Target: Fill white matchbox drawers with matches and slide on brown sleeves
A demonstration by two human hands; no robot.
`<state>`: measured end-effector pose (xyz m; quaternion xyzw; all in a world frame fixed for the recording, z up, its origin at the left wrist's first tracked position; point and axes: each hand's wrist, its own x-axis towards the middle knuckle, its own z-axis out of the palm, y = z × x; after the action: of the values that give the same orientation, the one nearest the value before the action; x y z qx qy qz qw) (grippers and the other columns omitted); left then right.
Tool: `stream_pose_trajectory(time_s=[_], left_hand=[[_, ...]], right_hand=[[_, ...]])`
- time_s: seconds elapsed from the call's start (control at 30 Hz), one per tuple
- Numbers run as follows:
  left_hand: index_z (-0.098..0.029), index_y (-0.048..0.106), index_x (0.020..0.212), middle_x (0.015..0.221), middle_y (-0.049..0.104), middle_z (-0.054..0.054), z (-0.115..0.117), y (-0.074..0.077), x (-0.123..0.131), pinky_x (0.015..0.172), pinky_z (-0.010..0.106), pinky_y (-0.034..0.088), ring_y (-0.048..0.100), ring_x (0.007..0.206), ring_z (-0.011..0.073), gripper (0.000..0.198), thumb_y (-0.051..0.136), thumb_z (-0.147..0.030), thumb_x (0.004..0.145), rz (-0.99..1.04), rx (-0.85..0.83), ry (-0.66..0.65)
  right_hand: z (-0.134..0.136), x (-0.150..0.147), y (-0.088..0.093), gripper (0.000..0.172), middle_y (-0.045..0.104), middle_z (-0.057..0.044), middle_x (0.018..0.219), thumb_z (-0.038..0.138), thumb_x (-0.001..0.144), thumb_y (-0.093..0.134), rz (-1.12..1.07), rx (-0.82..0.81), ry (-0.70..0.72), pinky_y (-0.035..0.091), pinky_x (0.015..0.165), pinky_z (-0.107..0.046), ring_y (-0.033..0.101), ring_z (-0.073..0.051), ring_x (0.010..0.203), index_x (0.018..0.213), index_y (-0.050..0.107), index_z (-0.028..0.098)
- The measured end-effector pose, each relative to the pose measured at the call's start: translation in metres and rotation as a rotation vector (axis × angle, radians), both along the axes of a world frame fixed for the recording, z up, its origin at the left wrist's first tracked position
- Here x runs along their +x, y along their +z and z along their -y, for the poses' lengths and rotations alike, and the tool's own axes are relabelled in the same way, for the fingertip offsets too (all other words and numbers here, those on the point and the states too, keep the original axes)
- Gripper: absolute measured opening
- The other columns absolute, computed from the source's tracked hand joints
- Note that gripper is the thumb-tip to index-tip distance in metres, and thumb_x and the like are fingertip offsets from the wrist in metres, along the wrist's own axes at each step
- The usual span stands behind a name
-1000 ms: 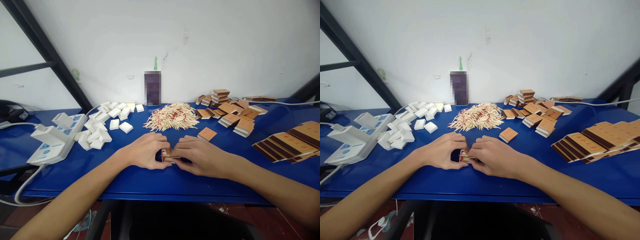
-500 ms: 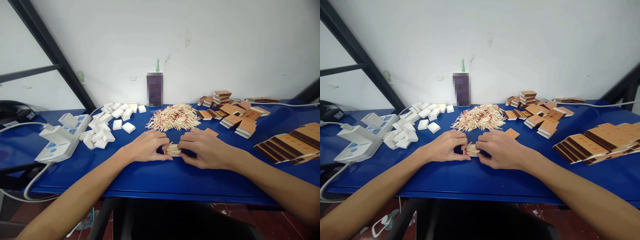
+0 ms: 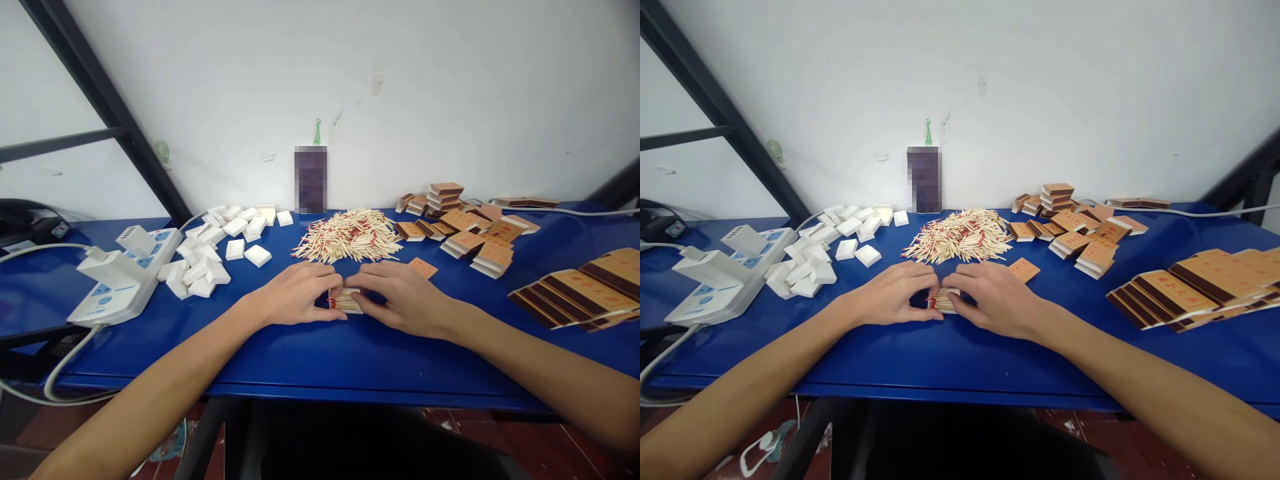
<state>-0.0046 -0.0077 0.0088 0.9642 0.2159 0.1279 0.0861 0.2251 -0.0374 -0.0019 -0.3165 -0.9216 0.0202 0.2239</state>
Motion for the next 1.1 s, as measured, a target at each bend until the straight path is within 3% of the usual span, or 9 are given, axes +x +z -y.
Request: stream_pose_trajectory(time_s=[0.27,0.53,0.63,0.8,0.93,1.0,1.1], left_hand=[[-0.019,0.049,0.090,0.084,0.060,0.000,0.001,-0.004,0.002,0.072,0.029,0.038,0.056,0.075,0.0177,0.043,0.061,-0.060,0.087,0.001,0.022,0.055],[-0.020,0.049,0.092,0.085,0.059,0.000,0.001,0.001,0.001,0.070,0.029,0.039,0.056,0.075,0.0178,0.047,0.062,-0.063,0.083,0.006,-0.017,0.081],[-0.019,0.051,0.099,0.094,0.062,0.003,0.000,0.004,-0.002,0.077,0.031,0.043,0.058,0.085,0.0191,0.039,0.055,-0.057,0.090,0.065,-0.046,0.078],[-0.019,0.057,0.104,0.091,0.063,0.004,-0.002,0.005,-0.005,0.080,0.033,0.044,0.059,0.086,0.0197,0.035,0.052,-0.051,0.092,0.031,-0.057,0.077],[-0.019,0.060,0.108,0.092,0.064,0.004,0.003,0.005,0.000,0.081,0.034,0.044,0.060,0.085,0.0207,0.047,0.061,-0.059,0.083,-0.006,-0.070,0.064],[-0.020,0.061,0.111,0.096,0.064,0.004,0.008,0.005,0.005,0.080,0.034,0.044,0.060,0.088,0.0220,0.053,0.064,-0.062,0.080,-0.024,-0.062,0.069],[-0.020,0.063,0.111,0.097,0.064,0.004,0.014,0.005,0.011,0.080,0.034,0.044,0.060,0.088,0.0215,0.045,0.065,-0.053,0.081,-0.040,-0.062,0.032]], right_hand=[[-0.007,-0.001,-0.011,0.018,0.063,-0.004,0.086,0.024,0.095,0.053,-0.070,-0.076,-0.037,0.043,0.067,-0.027,0.058,-0.014,0.072,0.094,0.070,0.018],[-0.001,0.000,0.001,0.014,0.061,-0.004,0.086,0.023,0.090,0.055,-0.053,-0.109,0.011,0.042,0.067,-0.028,0.055,-0.014,0.070,0.085,0.068,0.018],[0.000,-0.001,0.002,0.018,0.061,-0.004,0.085,0.025,0.092,0.052,-0.047,-0.131,0.009,0.042,0.066,-0.028,0.055,-0.014,0.069,0.084,0.067,0.018],[-0.012,0.003,-0.003,0.019,0.063,-0.008,0.087,0.021,0.093,0.047,-0.073,0.030,-0.193,0.044,0.071,-0.032,0.059,-0.020,0.080,0.093,0.066,0.016],[-0.028,0.008,-0.003,0.028,0.064,-0.019,0.114,0.018,0.091,0.049,0.109,0.255,-0.410,0.043,0.083,-0.043,0.058,-0.032,0.102,0.114,0.064,0.012],[-0.037,0.010,-0.002,0.033,0.061,-0.022,0.124,0.018,0.090,0.051,0.178,0.288,-0.464,0.042,0.086,-0.046,0.056,-0.036,0.108,0.120,0.062,0.010],[-0.047,0.012,-0.002,0.030,0.064,-0.021,0.121,0.018,0.091,0.049,0.219,0.252,-0.459,0.042,0.086,-0.046,0.057,-0.035,0.107,0.116,0.064,0.011]])
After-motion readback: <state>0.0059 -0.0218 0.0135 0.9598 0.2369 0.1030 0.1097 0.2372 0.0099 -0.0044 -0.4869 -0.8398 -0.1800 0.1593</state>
